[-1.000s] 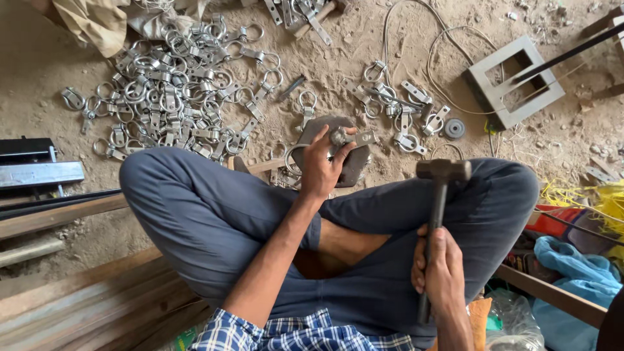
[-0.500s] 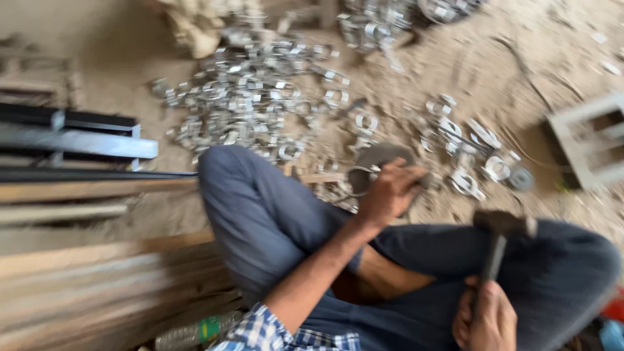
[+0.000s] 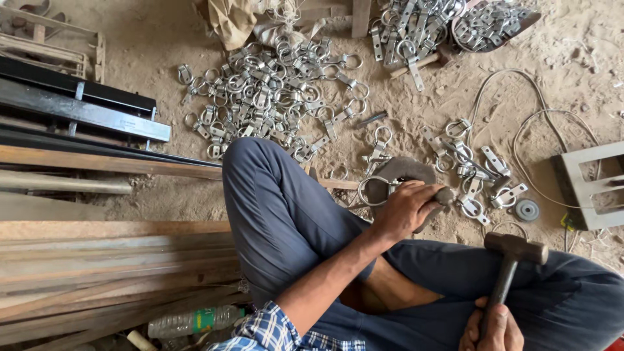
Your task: The person sits cross-legged on the floor and uses a hammer to strike a metal part held on a small anvil. They repeatedly pick up metal pieces, position them on the anvil, and hit them with the hammer.
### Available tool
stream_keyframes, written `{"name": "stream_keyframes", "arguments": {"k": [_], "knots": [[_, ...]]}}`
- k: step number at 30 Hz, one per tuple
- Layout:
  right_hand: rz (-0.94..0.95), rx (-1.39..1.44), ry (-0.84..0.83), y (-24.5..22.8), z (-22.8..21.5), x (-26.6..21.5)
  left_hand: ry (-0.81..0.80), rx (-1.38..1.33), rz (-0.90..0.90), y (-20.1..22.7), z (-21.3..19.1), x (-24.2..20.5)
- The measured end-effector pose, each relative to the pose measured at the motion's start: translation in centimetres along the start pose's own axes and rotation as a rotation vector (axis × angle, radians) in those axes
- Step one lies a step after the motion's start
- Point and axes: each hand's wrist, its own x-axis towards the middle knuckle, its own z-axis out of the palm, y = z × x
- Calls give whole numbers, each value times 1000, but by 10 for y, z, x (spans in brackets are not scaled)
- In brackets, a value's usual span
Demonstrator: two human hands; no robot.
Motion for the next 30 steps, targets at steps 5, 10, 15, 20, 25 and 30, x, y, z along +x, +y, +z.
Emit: {"name": "stream_keyframes", "arguments": {"k": [5,10,15,20,25,30], "knots": [[173,5,53,-27,14,-16,-137,-22,-200,7,-9,4],[172,-86,6,-69,44,-43,37,-14,-27,11,-25,-1],[217,-79,14,-91,57,-47,48,-18,-81,26,-35,0],[186,-35,-18,-91,56,-48,28,1,-116,30,-39,0],[214,-58,-8,-90,55,-47,25,-14,-116,32,-37,2],[194,-31,-24,-88,54,-47,16,-52,-131,34,-37,4]]}}
